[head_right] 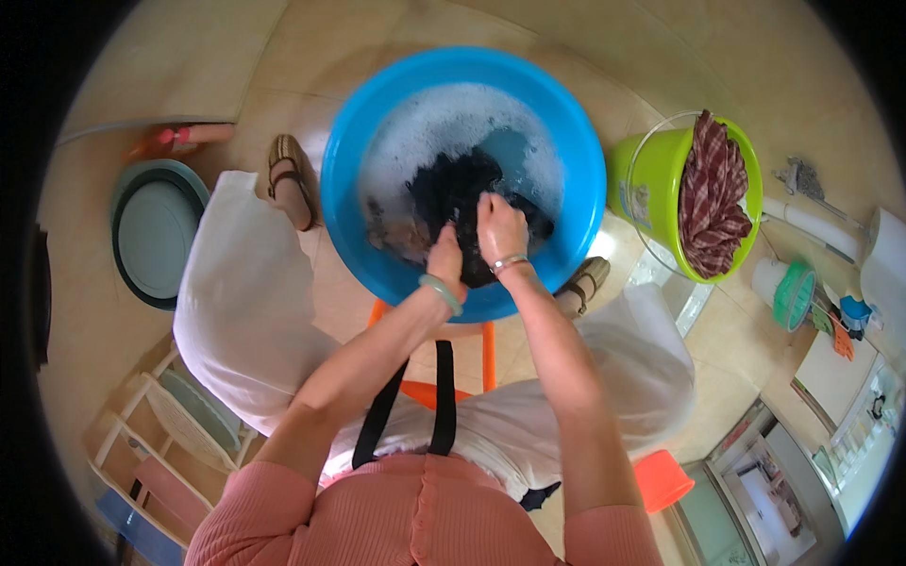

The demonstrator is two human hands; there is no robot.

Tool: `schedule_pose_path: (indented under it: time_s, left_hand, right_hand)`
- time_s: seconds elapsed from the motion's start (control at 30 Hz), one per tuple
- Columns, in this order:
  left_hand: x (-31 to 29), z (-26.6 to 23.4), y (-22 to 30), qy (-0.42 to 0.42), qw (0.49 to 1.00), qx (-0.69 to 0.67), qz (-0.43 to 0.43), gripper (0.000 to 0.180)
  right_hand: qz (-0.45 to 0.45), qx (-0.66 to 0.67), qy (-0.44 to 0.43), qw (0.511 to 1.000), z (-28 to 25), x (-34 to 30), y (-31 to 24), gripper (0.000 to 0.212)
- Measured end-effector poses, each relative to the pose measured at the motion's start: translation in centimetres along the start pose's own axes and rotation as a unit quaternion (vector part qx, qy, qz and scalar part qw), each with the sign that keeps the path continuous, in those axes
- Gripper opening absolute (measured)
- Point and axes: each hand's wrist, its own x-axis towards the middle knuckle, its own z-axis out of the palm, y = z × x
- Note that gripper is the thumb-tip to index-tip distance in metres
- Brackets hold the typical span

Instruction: The person hand-washes clothes in a blue basin filled with soapy water. They scrub and rinse a dark garment and a plaid shirt, then transfer the wet items into a green bucket. The person also briefly handles a small cloth from a nearby shelf.

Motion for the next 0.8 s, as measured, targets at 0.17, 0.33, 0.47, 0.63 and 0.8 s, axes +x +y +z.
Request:
schedule_pose_path:
  time_s: [0.17, 0.33, 0.47, 0.63, 0.8]
  left_hand:
    - [4.8, -3.3, -1.1, -0.004, 0.978, 0.177, 0.110, 0.064]
    - [3.8, -5.6, -0.8, -0.235, 0.960, -0.145, 0.045, 0.061]
    - [-3.6, 0.4, -0.7, -0.006, 0.941, 0.250, 0.227, 0.059]
    - [-1.0, -3.4, 0.9, -0.097, 0.907, 0.253, 0.321, 0.050]
    - [-4.4, -3.8, 1.3, -0.152, 0.822, 0.449, 0.316, 0.051]
  right_hand:
    - [-0.037, -0.050, 0.004, 0.998, 0.5, -2.9, -2.8, 0.023]
    - [-0.093, 0.092, -0.055, 0.990, 0.3, -6.8, -7.5, 0.017]
    - [0.167, 0.216, -0.049, 0.961, 2.7, -1.5, 9.2, 0.040]
    - [0.342, 0.292, -0.126, 0.884, -0.5, 2.5, 5.0, 0.068]
    - [0.123, 0.059, -0.104, 0.985, 3.1, 7.6, 6.1, 0.079]
